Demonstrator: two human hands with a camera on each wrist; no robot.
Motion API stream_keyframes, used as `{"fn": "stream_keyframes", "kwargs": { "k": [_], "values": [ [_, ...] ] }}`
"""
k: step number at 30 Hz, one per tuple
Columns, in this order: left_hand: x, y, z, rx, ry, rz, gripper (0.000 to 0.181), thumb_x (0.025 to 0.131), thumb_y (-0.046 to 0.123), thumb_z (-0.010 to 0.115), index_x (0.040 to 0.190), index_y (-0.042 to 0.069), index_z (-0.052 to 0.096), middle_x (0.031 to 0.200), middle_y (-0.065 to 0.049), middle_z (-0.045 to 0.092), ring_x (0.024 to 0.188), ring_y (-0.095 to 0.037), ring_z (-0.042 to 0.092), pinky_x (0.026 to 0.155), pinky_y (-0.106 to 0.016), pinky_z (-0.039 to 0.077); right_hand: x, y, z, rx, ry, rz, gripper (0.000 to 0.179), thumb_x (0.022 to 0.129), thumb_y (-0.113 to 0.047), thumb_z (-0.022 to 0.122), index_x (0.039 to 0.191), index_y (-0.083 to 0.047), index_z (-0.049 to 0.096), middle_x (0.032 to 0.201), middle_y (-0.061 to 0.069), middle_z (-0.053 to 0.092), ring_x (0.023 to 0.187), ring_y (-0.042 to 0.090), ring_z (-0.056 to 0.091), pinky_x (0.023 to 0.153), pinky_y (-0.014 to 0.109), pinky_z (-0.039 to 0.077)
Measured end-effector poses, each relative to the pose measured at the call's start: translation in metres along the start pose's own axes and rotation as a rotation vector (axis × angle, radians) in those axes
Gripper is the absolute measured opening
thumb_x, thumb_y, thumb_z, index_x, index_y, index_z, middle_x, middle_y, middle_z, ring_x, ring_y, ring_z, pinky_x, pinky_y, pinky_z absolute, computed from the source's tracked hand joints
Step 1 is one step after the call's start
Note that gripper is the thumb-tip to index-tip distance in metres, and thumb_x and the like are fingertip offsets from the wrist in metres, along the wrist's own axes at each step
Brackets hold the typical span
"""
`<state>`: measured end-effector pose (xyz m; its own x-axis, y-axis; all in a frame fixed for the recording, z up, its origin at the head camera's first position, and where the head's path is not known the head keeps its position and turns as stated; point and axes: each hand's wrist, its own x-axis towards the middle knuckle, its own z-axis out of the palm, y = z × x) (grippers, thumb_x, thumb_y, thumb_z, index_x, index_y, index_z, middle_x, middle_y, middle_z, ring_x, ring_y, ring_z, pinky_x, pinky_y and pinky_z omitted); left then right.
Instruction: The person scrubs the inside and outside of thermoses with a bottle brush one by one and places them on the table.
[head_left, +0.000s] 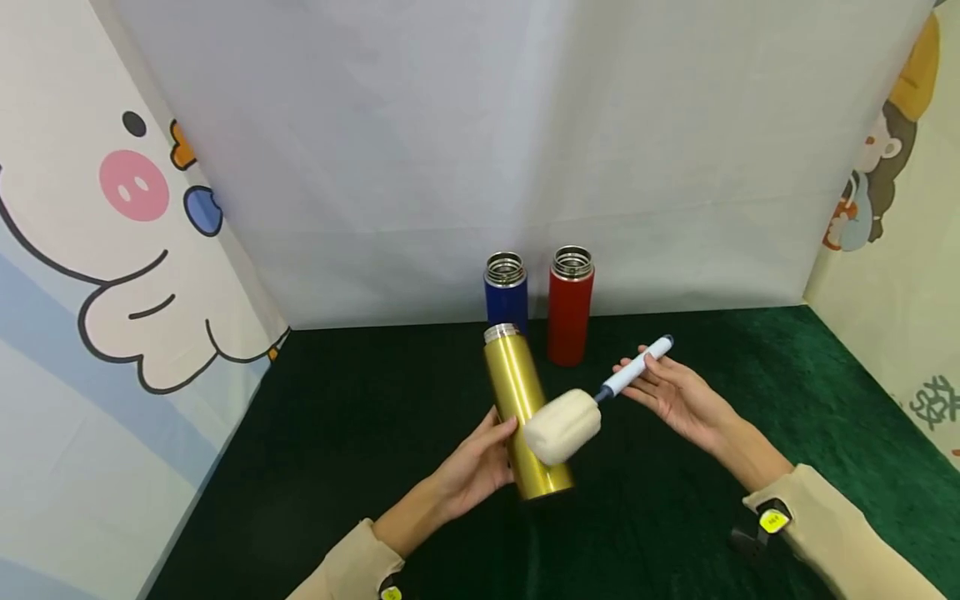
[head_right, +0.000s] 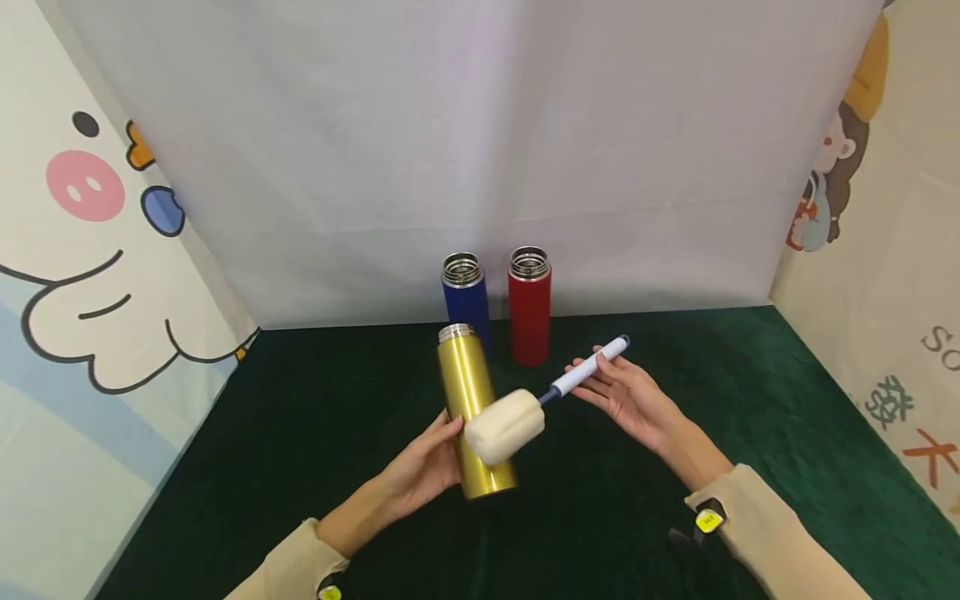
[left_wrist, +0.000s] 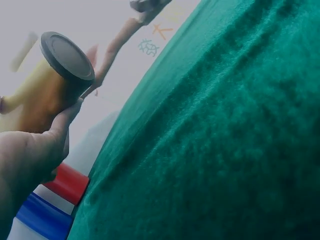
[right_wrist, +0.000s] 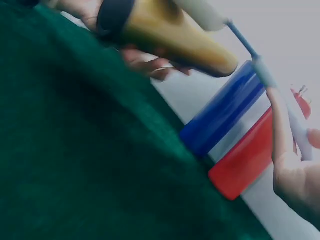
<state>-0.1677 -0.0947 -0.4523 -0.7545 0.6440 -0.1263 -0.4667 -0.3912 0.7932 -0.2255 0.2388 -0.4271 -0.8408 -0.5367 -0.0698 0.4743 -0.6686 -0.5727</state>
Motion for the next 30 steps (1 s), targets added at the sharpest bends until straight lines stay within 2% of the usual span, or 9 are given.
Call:
{"fn": "stream_keyframes", "kwargs": {
  "k": [5,8,10,15,22,25,27,28,30],
  "values": [
    [-0.001,-0.002,-0.001,0.02,-0.034,-0.029,0.054,0.11,0.027,0.041,0.157,0.026,0.016,0.131,0.0,0.054,0.12,-0.018,0.056,0.102,-0.04,0.048,0.014,-0.01,0.011,0.278,0.108,-0.074,0.018,0.108,-0.01,0.043,0.127,-0.01,0.046,0.122,0.018,0.067,0.115,0.031,0.069,0.112,0.039,0.048],
    [-0.001,-0.003,-0.002,0.048,-0.043,-0.041,0.056,0.109,0.025,0.044,0.159,0.022,0.018,0.132,0.0,0.055,0.121,-0.018,0.057,0.103,-0.042,0.049,0.014,-0.01,0.013,0.367,0.16,-0.074,0.019,0.107,-0.011,0.047,0.126,-0.009,0.049,0.121,0.018,0.067,0.114,0.031,0.07,0.116,0.036,0.043],
    [-0.001,-0.003,-0.003,0.078,-0.044,-0.036,0.057,0.109,0.025,0.044,0.16,0.021,0.019,0.133,0.0,0.055,0.122,-0.019,0.058,0.104,-0.043,0.049,0.012,-0.007,0.012,0.376,0.164,-0.056,0.019,0.108,-0.011,0.046,0.126,-0.008,0.05,0.122,0.018,0.067,0.115,0.031,0.07,0.116,0.036,0.043],
    [0.0,-0.001,-0.005,0.119,-0.005,-0.002,0.056,0.11,0.027,0.042,0.161,0.02,0.02,0.137,0.0,0.056,0.125,-0.018,0.058,0.104,-0.046,0.05,0.006,0.003,0.003,0.318,0.074,0.021,0.018,0.11,-0.013,0.038,0.124,-0.009,0.049,0.126,0.017,0.065,0.119,0.031,0.068,0.114,0.038,0.046],
    [0.001,0.008,-0.009,0.077,0.016,0.051,0.05,0.112,0.031,0.036,0.158,0.024,0.017,0.137,0.0,0.054,0.124,-0.016,0.057,0.097,-0.042,0.054,-0.012,0.009,-0.009,0.115,0.0,0.083,0.028,0.112,-0.013,0.032,0.14,-0.017,0.033,0.131,0.012,0.064,0.125,0.024,0.064,0.111,0.037,0.049],
    [0.001,0.01,-0.01,0.078,0.016,0.069,0.046,0.112,0.03,0.034,0.155,0.024,0.017,0.132,0.0,0.056,0.119,-0.016,0.059,0.094,-0.04,0.055,-0.018,0.009,-0.015,0.05,-0.075,0.087,0.03,0.113,-0.013,0.027,0.14,-0.014,0.039,0.132,0.011,0.063,0.127,0.023,0.063,0.112,0.036,0.049],
    [0.0,0.011,-0.009,0.067,0.019,0.067,0.043,0.112,0.03,0.034,0.152,0.024,0.02,0.131,0.0,0.057,0.118,-0.015,0.06,0.092,-0.039,0.055,-0.021,0.008,-0.019,0.035,-0.12,0.09,0.034,0.113,-0.013,0.023,0.136,-0.011,0.049,0.133,0.012,0.063,0.128,0.023,0.062,0.112,0.036,0.048],
    [0.0,0.011,-0.009,0.062,0.016,0.065,0.041,0.112,0.03,0.035,0.15,0.023,0.022,0.13,0.0,0.057,0.117,-0.015,0.06,0.092,-0.038,0.055,-0.021,0.008,-0.021,0.03,-0.132,0.09,0.037,0.113,-0.013,0.023,0.133,-0.011,0.054,0.133,0.012,0.063,0.129,0.023,0.062,0.112,0.036,0.048],
    [0.0,0.011,-0.008,0.054,0.008,0.057,0.04,0.111,0.031,0.036,0.149,0.024,0.024,0.13,0.001,0.058,0.116,-0.015,0.061,0.091,-0.037,0.055,-0.021,0.008,-0.023,0.01,-0.118,0.082,0.036,0.113,-0.013,0.024,0.135,-0.012,0.052,0.132,0.011,0.063,0.127,0.022,0.063,0.111,0.035,0.049]
  ]
}}
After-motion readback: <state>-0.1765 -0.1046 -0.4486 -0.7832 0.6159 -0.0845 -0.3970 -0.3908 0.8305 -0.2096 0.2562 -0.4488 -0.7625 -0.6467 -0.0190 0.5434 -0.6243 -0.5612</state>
